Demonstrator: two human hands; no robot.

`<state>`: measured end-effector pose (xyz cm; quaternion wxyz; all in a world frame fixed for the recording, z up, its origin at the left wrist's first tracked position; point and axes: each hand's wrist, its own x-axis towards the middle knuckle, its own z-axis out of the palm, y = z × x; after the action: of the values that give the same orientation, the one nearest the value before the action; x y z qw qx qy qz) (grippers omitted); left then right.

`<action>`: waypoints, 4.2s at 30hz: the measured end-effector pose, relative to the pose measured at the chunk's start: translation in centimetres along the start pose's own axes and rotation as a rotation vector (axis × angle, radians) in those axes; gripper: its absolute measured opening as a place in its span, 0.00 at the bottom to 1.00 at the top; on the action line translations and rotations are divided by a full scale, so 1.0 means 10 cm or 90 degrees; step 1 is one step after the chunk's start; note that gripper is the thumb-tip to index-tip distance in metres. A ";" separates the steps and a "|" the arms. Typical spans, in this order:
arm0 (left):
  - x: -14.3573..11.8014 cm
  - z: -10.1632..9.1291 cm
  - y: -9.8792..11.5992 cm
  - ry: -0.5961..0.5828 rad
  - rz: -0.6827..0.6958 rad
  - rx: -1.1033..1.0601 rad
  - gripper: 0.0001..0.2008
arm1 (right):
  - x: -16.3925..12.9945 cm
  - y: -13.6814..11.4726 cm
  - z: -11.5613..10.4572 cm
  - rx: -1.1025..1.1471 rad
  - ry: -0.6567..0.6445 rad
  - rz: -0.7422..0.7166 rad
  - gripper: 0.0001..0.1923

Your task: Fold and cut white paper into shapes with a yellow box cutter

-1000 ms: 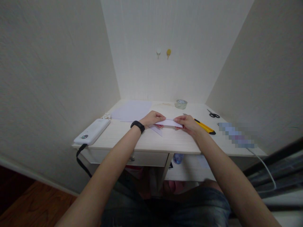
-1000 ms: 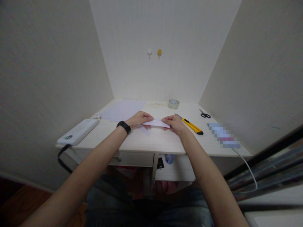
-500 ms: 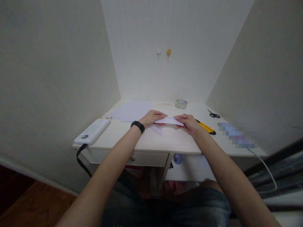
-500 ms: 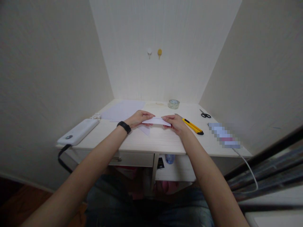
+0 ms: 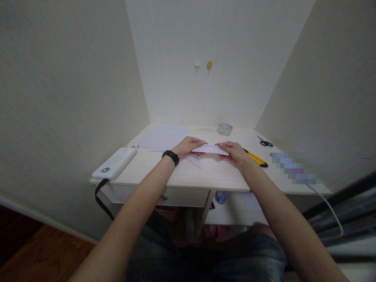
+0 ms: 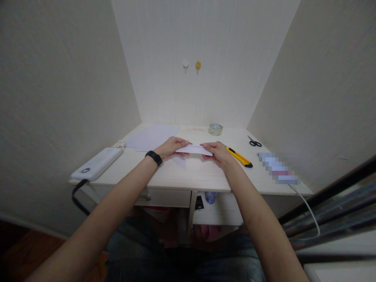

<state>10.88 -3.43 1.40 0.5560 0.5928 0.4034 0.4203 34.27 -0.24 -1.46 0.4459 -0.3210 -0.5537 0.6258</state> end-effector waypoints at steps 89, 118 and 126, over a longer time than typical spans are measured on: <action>0.09 0.02 -0.18 -0.009 -0.046 -0.095 0.05 | -0.03 0.08 0.06 -0.029 -0.062 0.031 0.18; 0.07 0.00 -0.20 -0.055 -0.092 -0.092 0.14 | -0.04 0.07 0.06 -0.037 -0.027 0.052 0.14; 0.10 -0.01 -0.23 -0.054 -0.065 -0.061 0.16 | 0.00 0.12 0.05 -0.037 0.017 0.054 0.15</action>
<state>11.13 -2.34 -0.81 0.6210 0.5612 0.3887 0.3850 33.59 -0.45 -2.57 0.4170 -0.3654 -0.5515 0.6233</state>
